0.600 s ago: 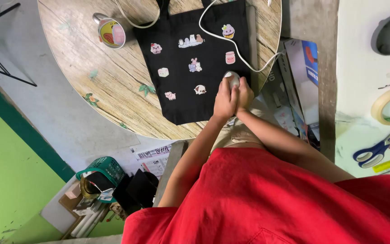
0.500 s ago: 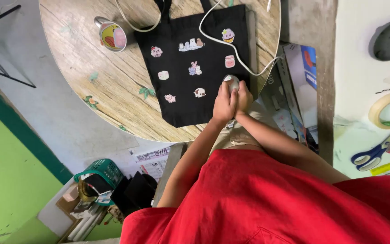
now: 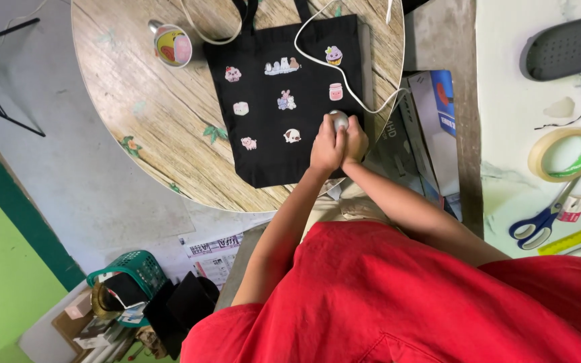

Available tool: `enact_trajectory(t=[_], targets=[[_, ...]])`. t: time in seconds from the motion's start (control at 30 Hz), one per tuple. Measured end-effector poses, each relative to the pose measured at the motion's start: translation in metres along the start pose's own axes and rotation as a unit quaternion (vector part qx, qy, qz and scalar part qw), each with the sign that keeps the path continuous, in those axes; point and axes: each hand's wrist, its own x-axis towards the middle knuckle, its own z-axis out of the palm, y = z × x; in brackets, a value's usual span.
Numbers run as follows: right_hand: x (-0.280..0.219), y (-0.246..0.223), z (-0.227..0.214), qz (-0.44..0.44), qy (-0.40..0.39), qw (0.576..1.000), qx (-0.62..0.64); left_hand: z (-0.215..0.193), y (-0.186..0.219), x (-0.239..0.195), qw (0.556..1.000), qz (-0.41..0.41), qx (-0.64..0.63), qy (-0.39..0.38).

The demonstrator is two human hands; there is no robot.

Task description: Ironing heat-transfer stickers onto a black tote bag using a mini iron.

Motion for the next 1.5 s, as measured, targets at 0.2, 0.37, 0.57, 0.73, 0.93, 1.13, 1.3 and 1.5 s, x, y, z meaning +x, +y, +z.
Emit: enact_trajectory(t=[0.2,0.37,0.57,0.73,0.93,1.13,1.3,1.5], targets=[[0.006,0.001,0.003,0.036,-0.015,0.999,0.015,0.000,-0.002,0.000,1.000,0.005,-0.001,0.004],[0.011,-0.002,-0.004,0.021,-0.022,0.999,0.010,0.002,-0.011,-0.003,0.999,0.021,-0.006,0.026],[0.021,-0.009,-0.046,-0.013,-0.042,0.986,0.160,-0.007,-0.033,-0.012,0.986,-0.055,-0.081,0.136],[0.027,0.003,-0.067,0.015,-0.051,0.971,0.234,-0.013,-0.055,-0.027,0.983,-0.072,-0.069,0.153],[0.035,-0.003,-0.085,-0.090,-0.041,0.988,0.122,-0.002,-0.062,-0.038,0.985,-0.063,-0.028,0.156],[0.037,-0.006,-0.073,-0.225,-0.110,0.967,0.045,0.000,-0.069,-0.045,0.987,-0.053,0.016,0.153],[0.034,-0.006,-0.068,-0.271,-0.113,0.956,-0.010,-0.004,-0.077,-0.044,0.984,-0.070,0.037,0.158],[0.031,-0.020,-0.076,-0.258,-0.105,0.959,-0.044,-0.003,-0.077,-0.041,0.987,-0.071,0.041,0.140]])
